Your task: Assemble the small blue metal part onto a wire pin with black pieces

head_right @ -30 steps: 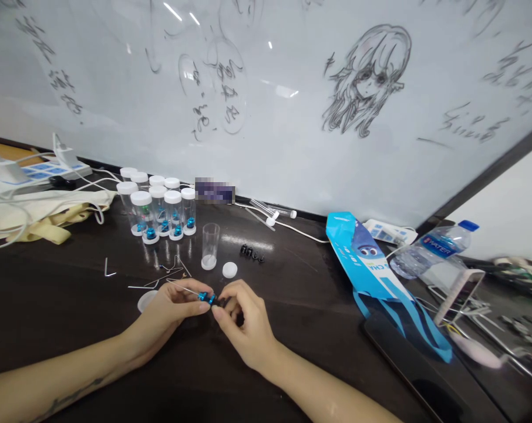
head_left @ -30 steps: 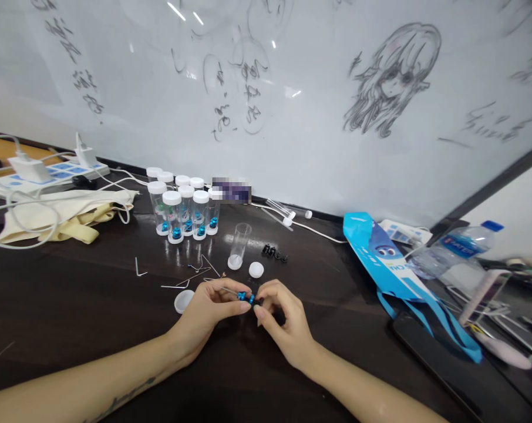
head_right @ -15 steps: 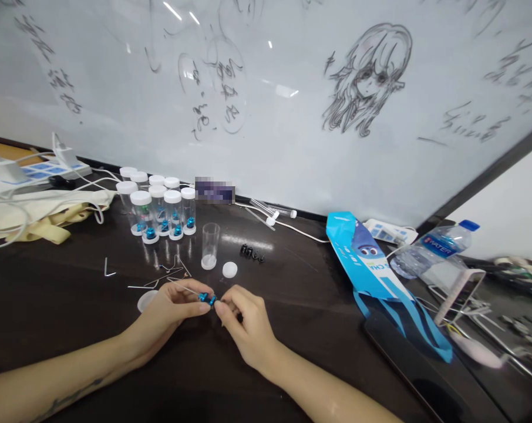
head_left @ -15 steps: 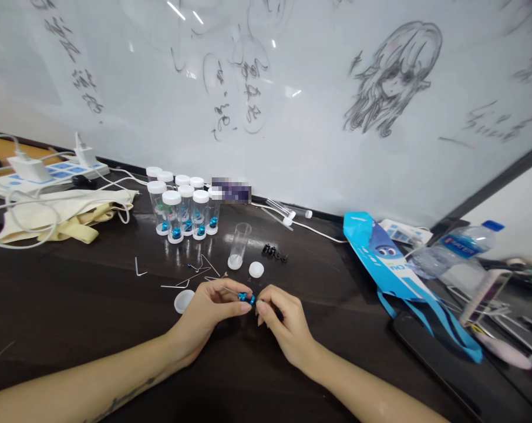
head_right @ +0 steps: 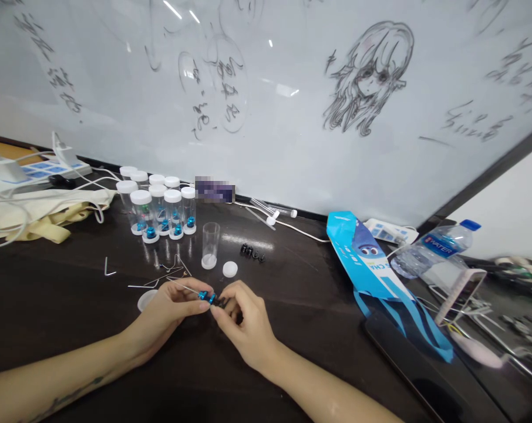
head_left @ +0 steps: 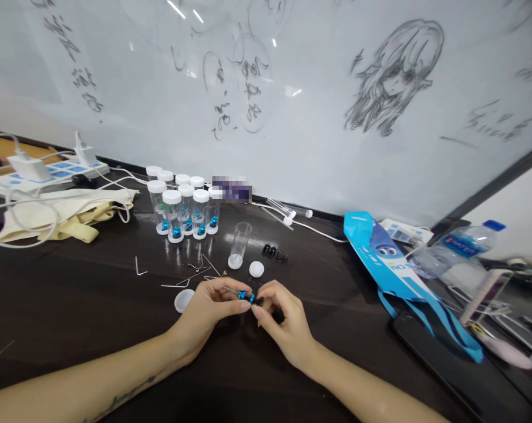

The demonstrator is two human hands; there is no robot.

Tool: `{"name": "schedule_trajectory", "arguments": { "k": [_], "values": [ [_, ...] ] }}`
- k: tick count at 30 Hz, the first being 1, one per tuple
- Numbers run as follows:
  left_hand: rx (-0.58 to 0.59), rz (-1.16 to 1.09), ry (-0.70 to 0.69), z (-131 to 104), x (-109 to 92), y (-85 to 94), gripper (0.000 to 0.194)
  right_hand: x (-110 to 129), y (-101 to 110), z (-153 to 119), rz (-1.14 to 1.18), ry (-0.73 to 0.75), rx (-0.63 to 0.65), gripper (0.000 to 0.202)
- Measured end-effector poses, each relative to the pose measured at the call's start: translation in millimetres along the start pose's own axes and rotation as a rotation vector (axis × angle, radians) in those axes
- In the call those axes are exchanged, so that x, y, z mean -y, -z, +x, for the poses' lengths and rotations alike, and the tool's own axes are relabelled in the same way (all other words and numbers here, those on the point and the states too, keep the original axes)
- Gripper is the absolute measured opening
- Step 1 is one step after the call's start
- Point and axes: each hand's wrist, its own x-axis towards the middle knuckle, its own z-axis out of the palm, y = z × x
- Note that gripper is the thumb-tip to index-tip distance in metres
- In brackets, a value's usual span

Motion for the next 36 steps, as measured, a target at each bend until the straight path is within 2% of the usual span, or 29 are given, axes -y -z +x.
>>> {"name": "schedule_trajectory", "arguments": {
  "k": [4,7,13,18,24,30,36],
  "values": [
    [0.010,-0.009,0.003,-0.5,-0.2,-0.6,0.022,1.5,3.0,0.8,-0.064,-0.024,0.025,0.029],
    [0.006,-0.005,0.007,-0.6,-0.7,-1.1,0.023,1.5,3.2,0.6,-0.078,-0.027,0.032,0.034],
    [-0.005,-0.012,0.008,-0.8,-1.4,-1.4,0.021,-0.7,-0.9,-1.1,-0.003,0.012,-0.025,0.007],
    [0.007,-0.023,0.004,-0.7,-1.6,-1.7,0.020,-0.1,-0.3,-0.9,0.010,0.006,-0.014,0.006],
    [0.026,-0.035,0.008,-0.5,-0.8,-0.9,0.022,2.9,3.3,1.3,-0.059,-0.004,0.022,0.031],
    [0.023,-0.031,0.011,-0.8,0.0,0.1,0.021,0.0,-0.1,-0.9,0.018,0.013,-0.020,0.004],
    [0.031,-0.037,0.012,-1.6,-0.3,-0.3,0.021,1.0,0.7,0.0,0.013,0.010,-0.007,0.009]
  ]
}}
